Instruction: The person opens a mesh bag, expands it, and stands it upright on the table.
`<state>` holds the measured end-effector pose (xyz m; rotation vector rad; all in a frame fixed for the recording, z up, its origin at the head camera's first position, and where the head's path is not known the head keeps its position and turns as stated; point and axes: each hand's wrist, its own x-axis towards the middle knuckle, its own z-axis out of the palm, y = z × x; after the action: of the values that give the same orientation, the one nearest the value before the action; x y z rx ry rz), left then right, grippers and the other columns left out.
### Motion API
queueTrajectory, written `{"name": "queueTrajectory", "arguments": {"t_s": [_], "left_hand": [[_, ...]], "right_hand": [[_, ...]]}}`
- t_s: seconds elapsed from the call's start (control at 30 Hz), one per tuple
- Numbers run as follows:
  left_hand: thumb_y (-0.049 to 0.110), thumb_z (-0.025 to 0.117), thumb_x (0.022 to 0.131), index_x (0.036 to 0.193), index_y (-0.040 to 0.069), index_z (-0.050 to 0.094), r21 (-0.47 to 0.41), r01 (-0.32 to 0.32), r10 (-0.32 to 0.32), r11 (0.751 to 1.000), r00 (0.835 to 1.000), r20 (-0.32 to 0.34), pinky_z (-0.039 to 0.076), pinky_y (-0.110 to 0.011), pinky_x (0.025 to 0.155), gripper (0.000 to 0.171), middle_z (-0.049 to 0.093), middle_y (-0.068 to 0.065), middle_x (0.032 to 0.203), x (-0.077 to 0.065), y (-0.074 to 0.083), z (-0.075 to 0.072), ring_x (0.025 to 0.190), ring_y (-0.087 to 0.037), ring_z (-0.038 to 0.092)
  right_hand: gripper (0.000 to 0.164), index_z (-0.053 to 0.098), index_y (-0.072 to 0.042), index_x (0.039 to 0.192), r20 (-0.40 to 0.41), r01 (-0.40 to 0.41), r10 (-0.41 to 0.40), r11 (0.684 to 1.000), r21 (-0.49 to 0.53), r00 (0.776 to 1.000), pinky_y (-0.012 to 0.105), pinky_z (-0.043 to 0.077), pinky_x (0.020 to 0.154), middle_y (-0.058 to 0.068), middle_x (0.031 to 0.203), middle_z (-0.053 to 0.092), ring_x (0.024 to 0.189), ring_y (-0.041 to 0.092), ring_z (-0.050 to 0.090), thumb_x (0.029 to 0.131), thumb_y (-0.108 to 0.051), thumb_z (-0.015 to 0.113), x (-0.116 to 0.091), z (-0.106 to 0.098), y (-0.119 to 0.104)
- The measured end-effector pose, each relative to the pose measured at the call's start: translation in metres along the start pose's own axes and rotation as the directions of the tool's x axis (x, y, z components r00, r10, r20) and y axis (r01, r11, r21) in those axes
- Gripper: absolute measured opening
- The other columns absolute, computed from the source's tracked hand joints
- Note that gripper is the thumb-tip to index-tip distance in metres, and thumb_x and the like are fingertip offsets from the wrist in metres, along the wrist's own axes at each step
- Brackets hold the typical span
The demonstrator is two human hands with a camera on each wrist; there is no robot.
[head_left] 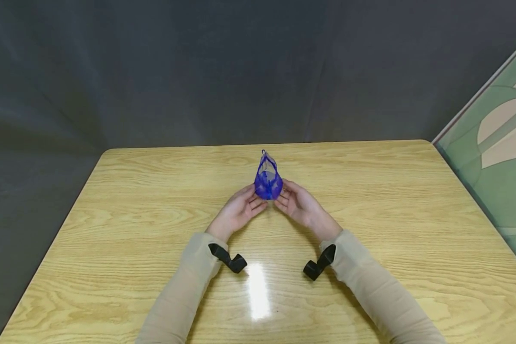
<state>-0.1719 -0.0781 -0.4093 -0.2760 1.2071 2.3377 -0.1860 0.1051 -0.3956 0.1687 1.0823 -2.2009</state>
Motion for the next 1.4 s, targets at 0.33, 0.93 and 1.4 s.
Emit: {"name": "queueTrajectory", "arguments": {"t_s": [0.33, 0.93, 1.4], "left_hand": [[0.012, 0.028, 0.105, 0.146, -0.003, 0.027, 0.103, -0.032, 0.039, 0.994, 0.997, -0.067, 0.034, -0.042, 0.116, 0.044, 0.034, -0.027, 0.148, 0.0025, -0.0024, -0.0005, 0.139, -0.038, 0.034], [0.007, 0.042, 0.101, 0.137, -0.001, 0.043, 0.396, -0.102, 0.191, 0.913, 0.962, -0.194, 0.055, -0.017, 0.076, 0.037, 0.055, -0.008, 0.101, 0.0044, -0.0075, 0.0050, 0.078, -0.007, 0.056], [0.003, 0.047, 0.099, 0.125, -0.007, 0.052, 0.559, -0.108, 0.281, 0.822, 0.931, -0.234, 0.056, -0.022, 0.080, 0.029, 0.057, -0.010, 0.098, 0.0073, -0.0096, 0.0054, 0.078, -0.009, 0.056]], "right_hand": [[0.023, 0.042, -0.018, 0.124, -0.135, 0.059, -0.092, 0.971, -0.230, 0.987, 0.018, 0.052, 0.079, -0.008, 0.085, 0.063, 0.082, 0.006, 0.060, 0.105, -0.027, 0.034, -0.0021, 0.0048, 0.0002], [0.048, 0.031, 0.000, 0.146, -0.203, 0.059, -0.204, 0.829, -0.556, 0.958, 0.016, 0.051, 0.077, 0.006, 0.116, 0.055, 0.086, 0.002, 0.058, 0.105, -0.026, 0.031, 0.0036, 0.0045, -0.0013], [0.047, 0.035, 0.007, 0.142, -0.233, 0.048, -0.284, 0.723, -0.689, 0.930, 0.041, 0.035, 0.114, 0.026, 0.141, 0.044, 0.125, 0.033, 0.047, 0.106, -0.022, 0.028, 0.0068, 0.0082, 0.0001]]}}
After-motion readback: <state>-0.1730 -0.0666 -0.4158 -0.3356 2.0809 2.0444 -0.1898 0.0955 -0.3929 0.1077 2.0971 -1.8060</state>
